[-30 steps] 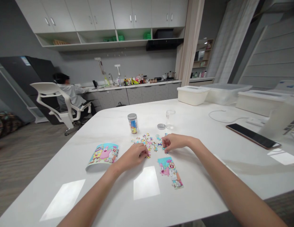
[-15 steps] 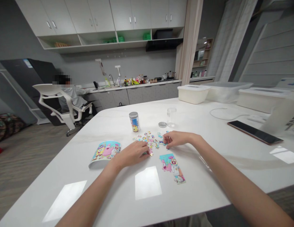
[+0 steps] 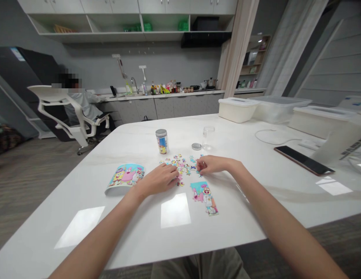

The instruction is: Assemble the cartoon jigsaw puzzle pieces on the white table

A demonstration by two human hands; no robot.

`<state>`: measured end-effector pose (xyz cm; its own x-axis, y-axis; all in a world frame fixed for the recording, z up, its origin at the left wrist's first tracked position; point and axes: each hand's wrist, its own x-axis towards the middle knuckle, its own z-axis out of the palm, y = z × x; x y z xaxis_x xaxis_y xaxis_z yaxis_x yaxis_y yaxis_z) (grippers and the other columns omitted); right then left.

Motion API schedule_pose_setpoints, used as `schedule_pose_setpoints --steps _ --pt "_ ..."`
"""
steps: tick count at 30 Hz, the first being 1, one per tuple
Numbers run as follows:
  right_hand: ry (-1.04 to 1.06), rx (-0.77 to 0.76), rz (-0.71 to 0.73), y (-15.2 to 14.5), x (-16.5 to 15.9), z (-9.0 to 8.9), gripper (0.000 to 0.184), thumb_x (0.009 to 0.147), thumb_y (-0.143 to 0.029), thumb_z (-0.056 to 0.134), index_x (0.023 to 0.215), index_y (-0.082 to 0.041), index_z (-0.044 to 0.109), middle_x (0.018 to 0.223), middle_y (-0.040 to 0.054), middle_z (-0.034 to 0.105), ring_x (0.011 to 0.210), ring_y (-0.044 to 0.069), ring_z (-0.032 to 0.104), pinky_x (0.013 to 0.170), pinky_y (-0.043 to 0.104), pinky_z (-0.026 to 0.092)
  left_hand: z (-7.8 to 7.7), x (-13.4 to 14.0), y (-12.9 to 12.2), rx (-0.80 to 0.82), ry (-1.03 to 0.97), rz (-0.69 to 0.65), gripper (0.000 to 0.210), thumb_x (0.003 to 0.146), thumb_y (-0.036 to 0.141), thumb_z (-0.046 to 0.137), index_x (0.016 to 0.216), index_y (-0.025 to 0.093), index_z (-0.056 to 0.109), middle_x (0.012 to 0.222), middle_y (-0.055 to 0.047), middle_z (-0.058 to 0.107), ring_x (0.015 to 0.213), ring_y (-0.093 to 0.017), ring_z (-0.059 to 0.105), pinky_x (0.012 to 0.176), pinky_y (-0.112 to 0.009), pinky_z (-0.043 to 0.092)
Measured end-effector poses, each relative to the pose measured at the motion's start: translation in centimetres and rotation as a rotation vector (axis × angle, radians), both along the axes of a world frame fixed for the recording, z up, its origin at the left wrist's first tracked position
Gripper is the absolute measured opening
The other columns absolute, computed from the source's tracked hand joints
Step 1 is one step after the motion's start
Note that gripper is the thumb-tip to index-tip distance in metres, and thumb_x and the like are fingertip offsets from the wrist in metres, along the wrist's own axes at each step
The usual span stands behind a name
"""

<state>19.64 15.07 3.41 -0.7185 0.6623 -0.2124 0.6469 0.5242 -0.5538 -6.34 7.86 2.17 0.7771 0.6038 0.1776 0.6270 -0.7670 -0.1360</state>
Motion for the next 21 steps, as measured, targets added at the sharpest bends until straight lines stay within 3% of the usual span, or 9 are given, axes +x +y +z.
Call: schedule_pose_setpoints --steps 5,9,21 --pt "-0.046 -0.004 0.048 0.0 0.1 0.3 0.022 0.068 -0.021 0.066 0.089 -0.019 0.061 0.087 0.0035 0.063 0.076 0.017 0.057 0.068 0.028 0.044 0.0 -0.3 0.2 0.014 0.029 -0.004 0.025 0.096 0.032 0.038 0.092 0.017 0.057 0.088 -0.006 0.06 0.081 -0.018 0.055 0.077 -0.033 0.038" --pt "-0.072 0.004 0.05 -0.1 -0.1 0.4 0.015 0.068 -0.018 0.063 0.083 -0.018 0.061 0.084 0.0027 0.062 0.074 0.016 0.056 0.068 0.027 0.044 0.0 0.1 -0.2 -0.085 -0.051 -0.059 0.023 0.094 0.034 0.042 0.094 0.018 0.058 0.091 -0.006 0.06 0.084 -0.017 0.055 0.078 -0.031 0.039" --pt "-0.103 0.079 -0.039 -0.4 -0.7 0.6 0.008 0.071 -0.016 0.063 0.079 -0.017 0.062 0.083 0.0052 0.065 0.075 0.018 0.058 0.067 0.027 0.043 -0.4 0.9 -0.7 -0.191 -0.169 -0.074 0.01 0.086 0.016 0.046 0.086 0.018 0.055 0.087 -0.005 0.058 0.081 -0.016 0.053 0.076 -0.03 0.04"
